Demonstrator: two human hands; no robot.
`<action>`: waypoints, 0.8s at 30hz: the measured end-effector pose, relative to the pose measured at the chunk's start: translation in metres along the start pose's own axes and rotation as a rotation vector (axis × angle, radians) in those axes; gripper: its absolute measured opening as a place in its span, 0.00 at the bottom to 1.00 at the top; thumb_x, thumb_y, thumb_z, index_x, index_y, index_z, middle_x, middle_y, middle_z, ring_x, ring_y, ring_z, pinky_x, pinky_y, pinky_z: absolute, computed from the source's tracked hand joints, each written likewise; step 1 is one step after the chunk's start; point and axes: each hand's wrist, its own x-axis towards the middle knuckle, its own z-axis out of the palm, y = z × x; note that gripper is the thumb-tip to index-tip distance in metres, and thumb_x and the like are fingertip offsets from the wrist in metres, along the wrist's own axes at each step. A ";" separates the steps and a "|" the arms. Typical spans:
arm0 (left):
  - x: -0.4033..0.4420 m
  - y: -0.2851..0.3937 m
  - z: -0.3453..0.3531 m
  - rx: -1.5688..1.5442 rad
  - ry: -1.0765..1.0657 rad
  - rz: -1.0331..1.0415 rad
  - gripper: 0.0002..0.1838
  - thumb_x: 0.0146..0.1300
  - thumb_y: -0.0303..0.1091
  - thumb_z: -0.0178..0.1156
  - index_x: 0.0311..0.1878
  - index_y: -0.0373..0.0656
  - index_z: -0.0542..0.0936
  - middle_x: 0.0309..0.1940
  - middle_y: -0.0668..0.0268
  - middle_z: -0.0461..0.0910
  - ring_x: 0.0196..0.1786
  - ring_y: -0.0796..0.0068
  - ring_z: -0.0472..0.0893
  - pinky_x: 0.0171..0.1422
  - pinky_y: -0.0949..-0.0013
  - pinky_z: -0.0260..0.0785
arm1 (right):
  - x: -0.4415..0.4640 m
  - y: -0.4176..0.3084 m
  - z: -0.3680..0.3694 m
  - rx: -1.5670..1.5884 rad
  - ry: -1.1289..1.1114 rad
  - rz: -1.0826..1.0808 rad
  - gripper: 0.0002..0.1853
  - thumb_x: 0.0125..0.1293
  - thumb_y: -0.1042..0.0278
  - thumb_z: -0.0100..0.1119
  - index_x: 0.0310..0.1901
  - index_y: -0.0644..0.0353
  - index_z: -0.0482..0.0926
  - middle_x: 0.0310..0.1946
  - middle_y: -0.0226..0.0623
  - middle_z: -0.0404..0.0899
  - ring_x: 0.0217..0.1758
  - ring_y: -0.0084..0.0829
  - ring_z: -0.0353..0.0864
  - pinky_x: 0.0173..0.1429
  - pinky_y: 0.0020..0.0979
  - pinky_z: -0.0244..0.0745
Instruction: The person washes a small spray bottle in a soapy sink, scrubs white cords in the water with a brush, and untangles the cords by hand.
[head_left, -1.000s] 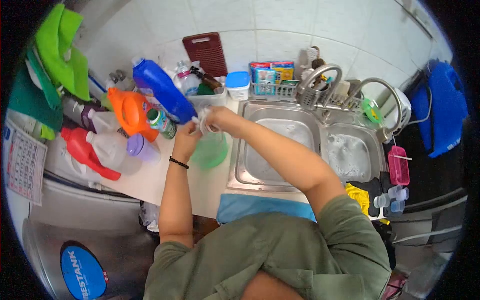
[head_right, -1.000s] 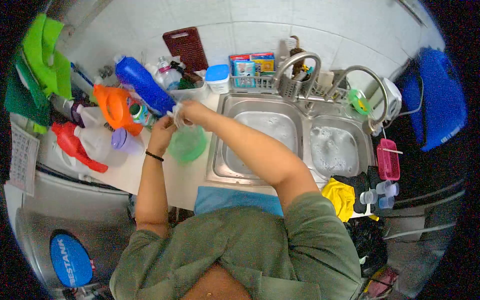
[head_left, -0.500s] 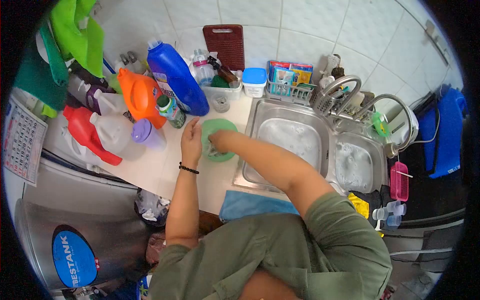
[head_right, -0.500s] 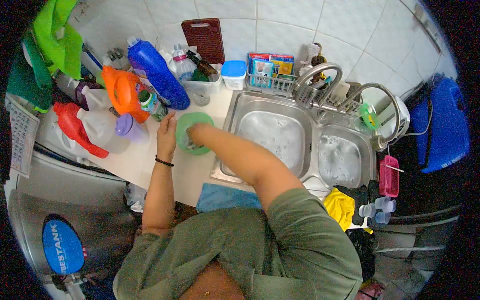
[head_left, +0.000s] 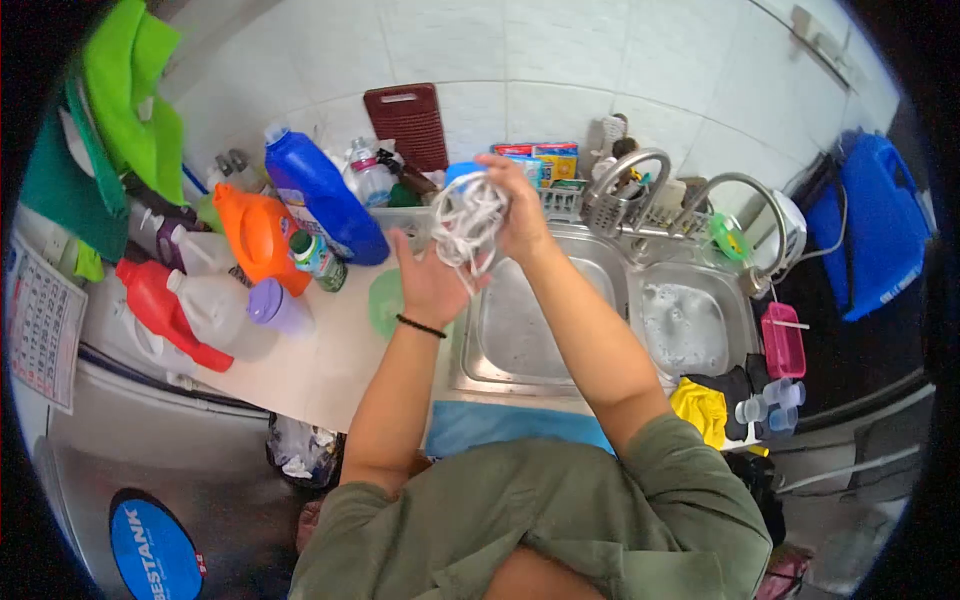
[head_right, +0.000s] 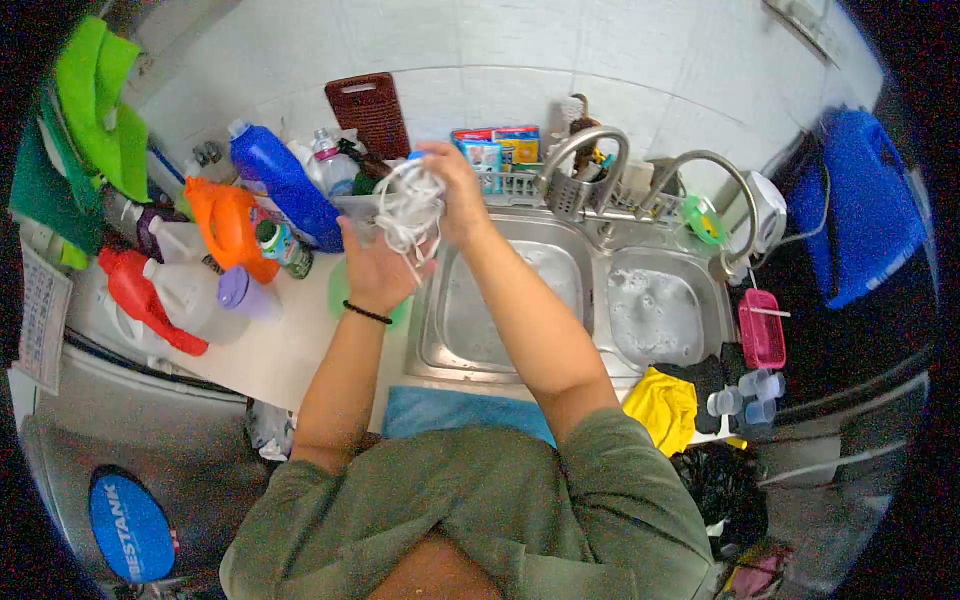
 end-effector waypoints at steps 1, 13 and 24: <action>0.017 -0.012 -0.019 -0.051 0.070 -0.041 0.33 0.63 0.67 0.43 0.57 0.49 0.71 0.48 0.65 0.78 0.48 0.67 0.78 0.43 0.63 0.73 | -0.006 0.007 -0.011 0.020 0.077 -0.015 0.09 0.63 0.65 0.59 0.39 0.62 0.76 0.29 0.30 0.78 0.29 0.21 0.75 0.33 0.25 0.72; 0.090 -0.128 -0.073 0.153 0.112 -0.453 0.11 0.66 0.48 0.53 0.35 0.53 0.77 0.34 0.69 0.79 0.36 0.73 0.79 0.38 0.66 0.73 | -0.059 0.048 -0.105 -0.933 0.630 -0.428 0.17 0.58 0.60 0.61 0.21 0.65 0.75 0.18 0.49 0.75 0.20 0.42 0.75 0.29 0.39 0.71; 0.109 -0.103 0.043 1.095 0.231 -0.335 0.13 0.65 0.46 0.55 0.40 0.45 0.75 0.34 0.70 0.77 0.35 0.75 0.77 0.40 0.67 0.72 | -0.079 0.038 -0.169 0.342 0.880 0.149 0.09 0.64 0.57 0.50 0.37 0.52 0.73 0.25 0.29 0.76 0.23 0.29 0.72 0.27 0.31 0.68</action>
